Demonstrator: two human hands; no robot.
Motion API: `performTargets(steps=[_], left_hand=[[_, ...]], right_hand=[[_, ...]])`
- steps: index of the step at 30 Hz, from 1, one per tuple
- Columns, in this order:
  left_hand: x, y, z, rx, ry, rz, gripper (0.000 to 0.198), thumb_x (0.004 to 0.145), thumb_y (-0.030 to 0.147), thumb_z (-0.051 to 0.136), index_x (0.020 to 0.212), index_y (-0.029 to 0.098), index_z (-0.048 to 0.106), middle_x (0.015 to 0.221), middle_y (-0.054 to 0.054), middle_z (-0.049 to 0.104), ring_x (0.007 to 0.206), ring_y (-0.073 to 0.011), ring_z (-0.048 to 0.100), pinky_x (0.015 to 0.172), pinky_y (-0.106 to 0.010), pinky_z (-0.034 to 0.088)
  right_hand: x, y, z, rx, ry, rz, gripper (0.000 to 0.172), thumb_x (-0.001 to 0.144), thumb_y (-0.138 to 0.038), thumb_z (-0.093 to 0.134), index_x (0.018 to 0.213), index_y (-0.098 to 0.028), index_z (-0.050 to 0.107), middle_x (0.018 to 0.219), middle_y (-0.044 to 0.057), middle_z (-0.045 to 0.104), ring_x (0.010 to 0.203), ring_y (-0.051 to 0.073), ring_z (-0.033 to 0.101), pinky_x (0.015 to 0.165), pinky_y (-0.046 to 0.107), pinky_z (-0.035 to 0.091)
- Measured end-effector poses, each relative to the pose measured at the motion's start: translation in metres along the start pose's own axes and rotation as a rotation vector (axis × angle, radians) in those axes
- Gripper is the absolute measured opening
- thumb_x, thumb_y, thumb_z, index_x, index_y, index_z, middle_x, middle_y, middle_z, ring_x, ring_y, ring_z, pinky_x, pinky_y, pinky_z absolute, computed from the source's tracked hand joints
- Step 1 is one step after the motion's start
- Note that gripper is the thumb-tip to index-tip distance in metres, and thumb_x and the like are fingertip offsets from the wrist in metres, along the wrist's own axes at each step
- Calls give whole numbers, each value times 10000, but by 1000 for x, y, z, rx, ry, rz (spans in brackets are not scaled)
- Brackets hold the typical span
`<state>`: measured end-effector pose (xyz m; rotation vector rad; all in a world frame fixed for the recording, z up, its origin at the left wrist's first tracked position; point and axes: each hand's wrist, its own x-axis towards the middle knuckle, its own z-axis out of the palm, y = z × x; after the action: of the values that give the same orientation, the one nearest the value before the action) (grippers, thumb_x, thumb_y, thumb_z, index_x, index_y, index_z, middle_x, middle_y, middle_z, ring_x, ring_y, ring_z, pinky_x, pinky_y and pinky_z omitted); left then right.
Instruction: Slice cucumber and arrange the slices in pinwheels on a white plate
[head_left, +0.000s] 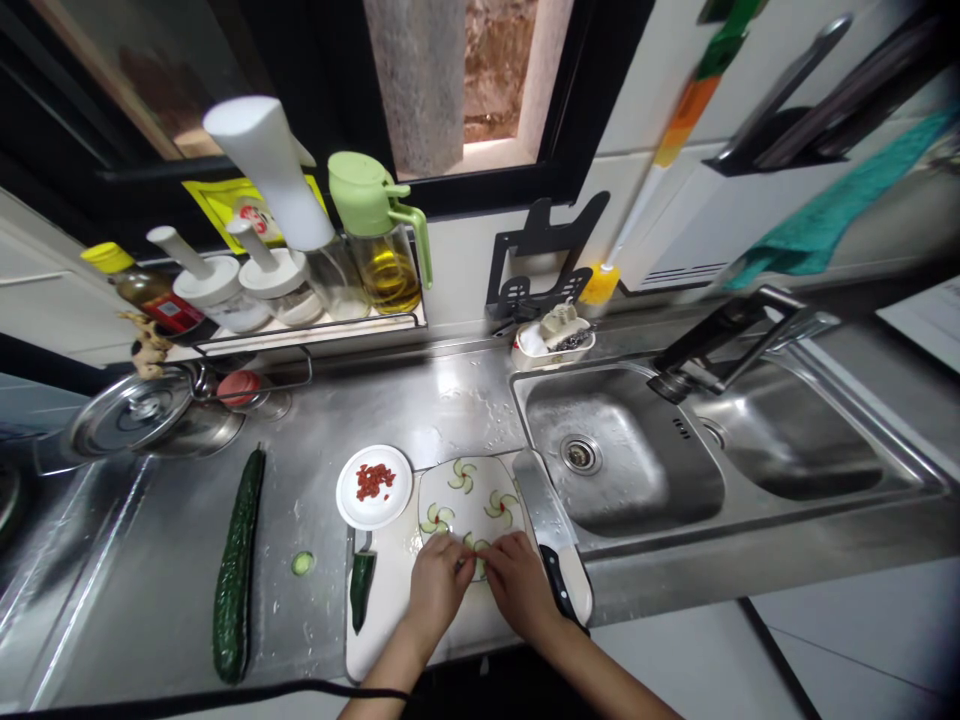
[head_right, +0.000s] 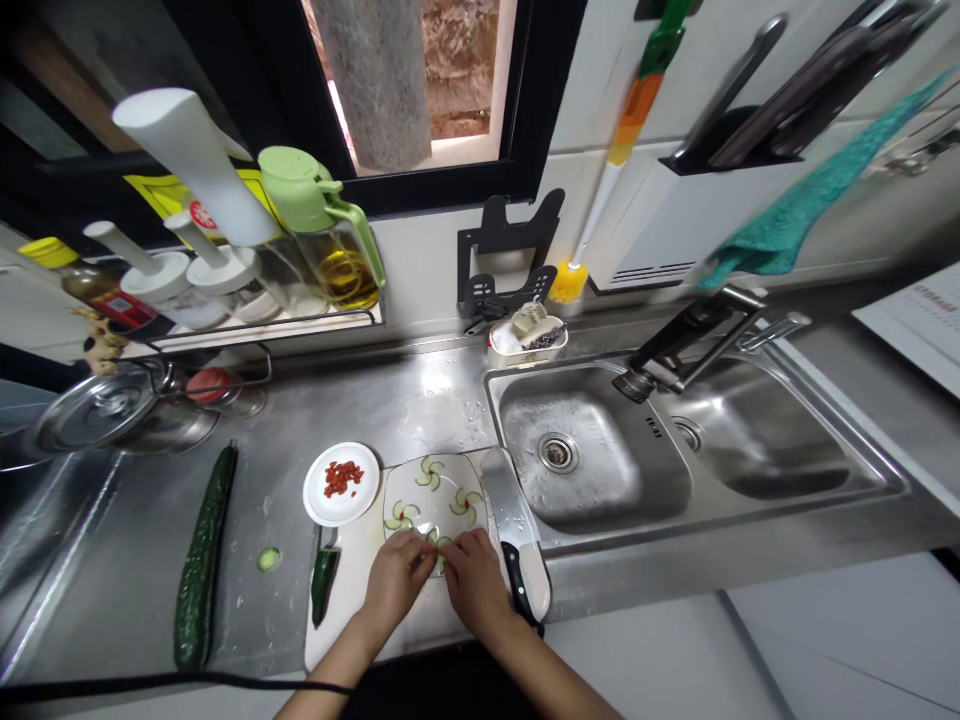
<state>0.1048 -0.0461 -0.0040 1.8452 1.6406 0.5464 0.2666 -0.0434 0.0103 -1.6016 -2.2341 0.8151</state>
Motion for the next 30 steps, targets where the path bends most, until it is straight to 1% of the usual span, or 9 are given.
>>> performTargets(steps=[4,8,19,24,26,28,30], left_hand=[[0,-2,1,-8,-2,24,146,822,190,564,778,211,702,760,-42,652,796,-182,585,750,-311,454],[-2,-3,1,-21,22,45,154,826,181,555,800,206,705,769,-46,650,796,-182,588,742,-312,462],[-6,-7,-3,-117,45,22,156,840,195,540,793,201,688,789,-51,644,796,-174,595,750,-306,478],[-12,-10,-13,-176,81,-28,166,847,238,529,775,204,675,780,-48,633,784,-170,600,736,-294,475],[-15,-14,-17,-197,100,-69,175,849,266,522,785,204,673,789,-51,631,756,-166,597,706,-284,473],[-20,-18,-19,-207,159,-140,196,847,313,518,836,195,673,800,-58,624,696,-159,581,667,-281,472],[-25,-24,-21,-210,248,-234,261,832,377,529,922,174,665,817,-69,615,666,-160,564,652,-292,477]], right_hand=[[0,1,1,-13,-14,-1,281,814,-69,500,971,-224,674,859,49,588,890,206,485,795,327,398],[0,1,1,-15,-27,-2,268,816,-70,500,958,-217,674,864,51,590,898,210,481,804,332,394],[-1,4,-4,20,-1,18,257,805,-93,516,959,-209,685,869,58,610,895,222,495,807,347,407],[-3,11,-10,29,42,29,232,810,-119,503,930,-192,687,866,73,619,905,237,510,822,370,422],[-4,17,-12,26,72,39,251,808,-121,490,959,-180,681,880,85,622,911,243,516,822,375,430],[-3,25,-13,21,120,61,300,796,-119,481,1031,-165,661,931,101,625,927,249,521,840,386,432],[-2,32,-14,14,174,108,356,789,-130,476,1112,-153,625,983,114,621,945,254,525,851,393,434]])
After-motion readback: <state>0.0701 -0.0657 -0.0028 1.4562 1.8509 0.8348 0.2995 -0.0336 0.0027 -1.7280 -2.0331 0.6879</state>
